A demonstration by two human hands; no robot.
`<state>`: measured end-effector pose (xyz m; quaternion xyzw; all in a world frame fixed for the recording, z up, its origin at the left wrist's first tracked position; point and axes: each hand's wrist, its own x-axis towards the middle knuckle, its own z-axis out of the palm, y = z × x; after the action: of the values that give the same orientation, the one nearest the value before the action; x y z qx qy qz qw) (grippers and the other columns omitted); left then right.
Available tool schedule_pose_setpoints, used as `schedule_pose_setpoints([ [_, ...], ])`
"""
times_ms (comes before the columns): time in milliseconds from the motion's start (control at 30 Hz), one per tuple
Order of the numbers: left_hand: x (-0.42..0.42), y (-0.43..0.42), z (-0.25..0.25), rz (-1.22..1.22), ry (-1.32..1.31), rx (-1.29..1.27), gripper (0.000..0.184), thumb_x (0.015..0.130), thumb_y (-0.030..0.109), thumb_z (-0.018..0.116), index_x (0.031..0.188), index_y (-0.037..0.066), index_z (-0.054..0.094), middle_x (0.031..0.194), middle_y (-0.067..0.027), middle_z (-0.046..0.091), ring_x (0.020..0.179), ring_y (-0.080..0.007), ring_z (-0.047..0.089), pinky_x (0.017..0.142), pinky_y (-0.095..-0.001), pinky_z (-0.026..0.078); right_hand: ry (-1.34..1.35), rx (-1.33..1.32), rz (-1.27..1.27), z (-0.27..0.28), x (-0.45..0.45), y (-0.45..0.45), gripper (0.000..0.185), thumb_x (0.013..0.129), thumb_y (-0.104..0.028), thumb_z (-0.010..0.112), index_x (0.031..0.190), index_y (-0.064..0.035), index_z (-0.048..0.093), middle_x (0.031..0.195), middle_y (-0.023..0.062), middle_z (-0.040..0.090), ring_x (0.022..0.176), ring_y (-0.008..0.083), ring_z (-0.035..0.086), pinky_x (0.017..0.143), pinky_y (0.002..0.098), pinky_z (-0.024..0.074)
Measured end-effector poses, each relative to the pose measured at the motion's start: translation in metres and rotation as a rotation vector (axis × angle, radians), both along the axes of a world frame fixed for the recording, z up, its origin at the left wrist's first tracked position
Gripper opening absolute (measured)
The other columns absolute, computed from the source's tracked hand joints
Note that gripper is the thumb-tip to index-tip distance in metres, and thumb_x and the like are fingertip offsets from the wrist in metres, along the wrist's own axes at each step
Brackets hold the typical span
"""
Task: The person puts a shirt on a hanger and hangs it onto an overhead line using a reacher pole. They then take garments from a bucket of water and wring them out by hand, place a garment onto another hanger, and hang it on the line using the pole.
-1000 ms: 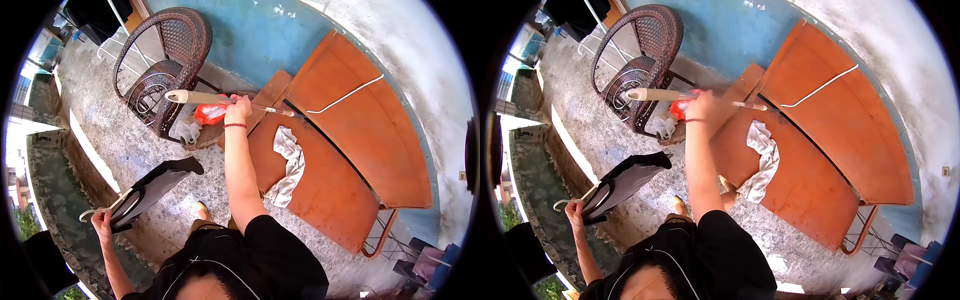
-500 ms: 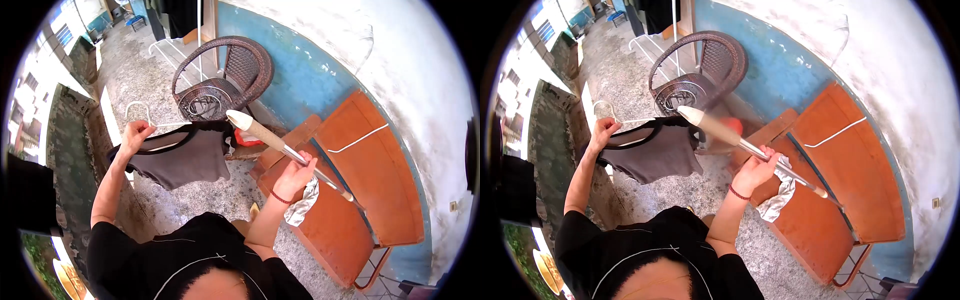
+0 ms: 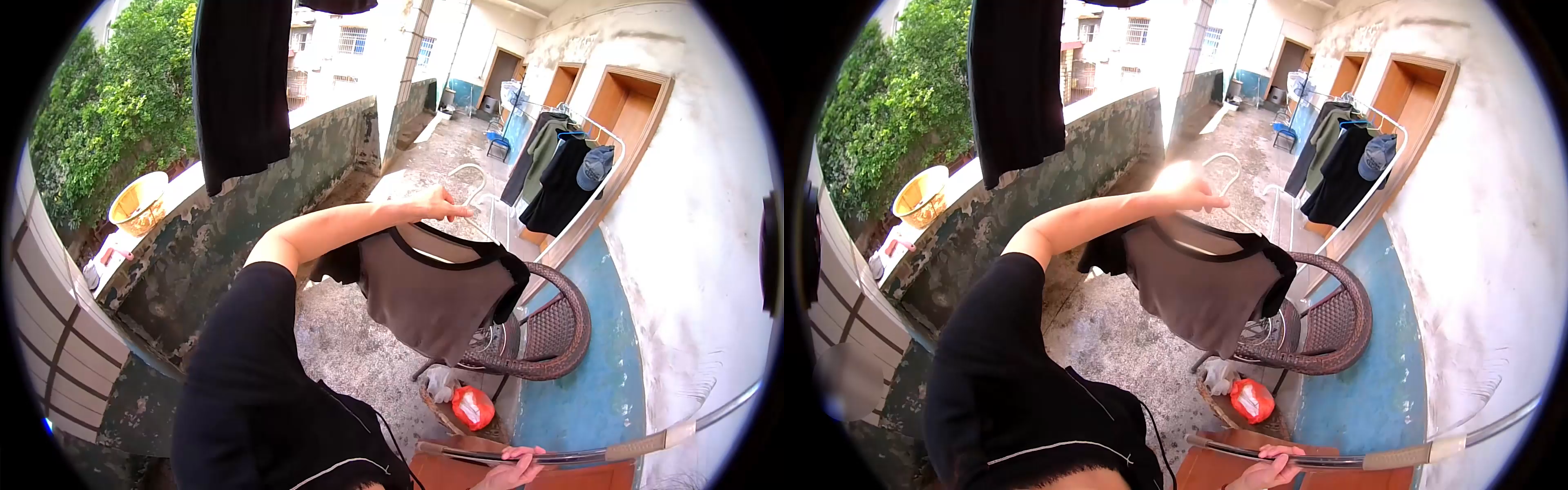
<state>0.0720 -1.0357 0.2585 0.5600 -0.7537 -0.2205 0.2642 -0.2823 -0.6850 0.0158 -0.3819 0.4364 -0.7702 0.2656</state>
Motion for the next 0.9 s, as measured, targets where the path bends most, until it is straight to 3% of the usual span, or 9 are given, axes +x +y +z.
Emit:
schedule_pose_setpoints([
  [33,0.0,-0.011,0.003,0.077,0.021,0.015,0.049,0.074,0.054,0.061,0.07,0.006,0.069,0.07,-0.0053,0.064,0.066,-0.014,0.059,0.064,-0.0289,0.046,0.005,-0.006,0.015,0.019,0.003,-0.006,0.046,0.08,-0.036,0.058,0.112,-0.0029,0.051,0.108,0.0162,0.054,0.096,0.0312,0.052,0.078,0.048,0.0439],
  [67,0.002,-0.022,0.002,0.083,0.078,-0.048,0.051,0.071,0.057,0.062,0.066,0.006,0.067,0.065,-0.0065,0.061,0.064,-0.0152,0.058,0.06,-0.0301,0.044,-0.029,0.027,0.004,0.038,0.007,-0.014,0.024,0.086,-0.027,0.052,0.093,-0.0045,0.048,0.079,0.0077,0.046,0.067,0.0188,0.043,0.056,0.0339,0.0368],
  [100,0.004,-0.033,0.002,0.084,0.133,-0.111,0.054,0.068,0.06,0.064,0.063,0.006,0.065,0.06,-0.0077,0.057,0.061,-0.0164,0.056,0.056,-0.0313,0.043,-0.065,0.06,-0.011,0.055,0.013,-0.019,0.022,0.092,-0.018,0.046,0.073,-0.0061,0.044,0.051,-0.0007,0.038,0.038,0.0063,0.035,0.033,0.0199,0.0298],
  [133,0.004,-0.034,0.01,0.11,0.131,-0.139,0.054,0.069,0.061,0.062,0.063,0.007,0.065,0.061,-0.0068,0.058,0.063,-0.0173,0.058,0.059,-0.0323,0.044,-0.001,0.101,-0.007,0.051,0.014,-0.027,0.029,0.093,-0.024,0.045,0.069,-0.0074,0.041,0.047,-0.0025,0.035,0.033,0.0044,0.029,0.029,0.0194,0.0244],
  [367,0.01,-0.031,0.073,0.359,0.041,-0.153,0.05,0.074,0.056,0.058,0.075,0.007,0.067,0.072,-0.0055,0.063,0.069,-0.018,0.06,0.065,-0.0322,0.046,0.081,0.342,0.386,-0.079,0.004,-0.022,0.043,0.091,-0.03,0.046,0.057,-0.0045,0.044,0.043,-0.0007,0.037,0.033,0.0068,0.035,0.032,0.0212,0.0261],
  [500,0.013,-0.037,0.097,0.405,-0.012,-0.214,0.048,0.075,0.055,0.057,0.074,0.007,0.067,0.072,-0.0057,0.063,0.068,-0.0177,0.06,0.064,-0.0324,0.046,0.13,0.332,0.57,-0.096,-0.004,-0.017,0.04,0.089,-0.03,0.051,0.059,-0.0034,0.048,0.045,0.0001,0.043,0.037,0.0073,0.039,0.035,0.0208,0.0301],
  [600,0.013,-0.044,0.11,0.479,0.004,-0.314,0.055,0.071,0.057,0.06,0.056,0.004,0.061,0.055,-0.007,0.058,0.053,-0.0193,0.057,0.053,-0.034,0.046,0.138,0.416,0.69,-0.099,-0.008,-0.016,0.041,0.09,-0.031,0.049,0.06,-0.0024,0.052,0.045,0.0005,0.044,0.037,0.0073,0.04,0.036,0.021,0.0301],
  [800,0.045,-0.113,0.113,0.356,0.153,-0.462,0.048,0.071,0.048,0.065,0.067,0.0,0.06,0.057,-0.0069,0.058,0.054,-0.0177,0.057,0.052,-0.0329,0.045,0.033,0.581,0.859,-0.091,-0.006,-0.014,0.046,0.09,-0.037,0.046,0.064,-0.0008,0.056,0.044,0.0022,0.044,0.035,0.0095,0.038,0.034,0.022,0.028],
  [900,0.024,-0.063,0.131,0.451,0.111,-0.381,0.046,0.072,0.047,0.065,0.068,0.001,0.06,0.057,-0.0065,0.058,0.053,-0.0169,0.057,0.053,-0.0333,0.045,0.071,0.551,0.939,-0.092,-0.008,-0.018,0.047,0.09,-0.039,0.046,0.065,-0.001,0.056,0.044,0.0021,0.044,0.035,0.0094,0.039,0.034,0.022,0.0285],
])
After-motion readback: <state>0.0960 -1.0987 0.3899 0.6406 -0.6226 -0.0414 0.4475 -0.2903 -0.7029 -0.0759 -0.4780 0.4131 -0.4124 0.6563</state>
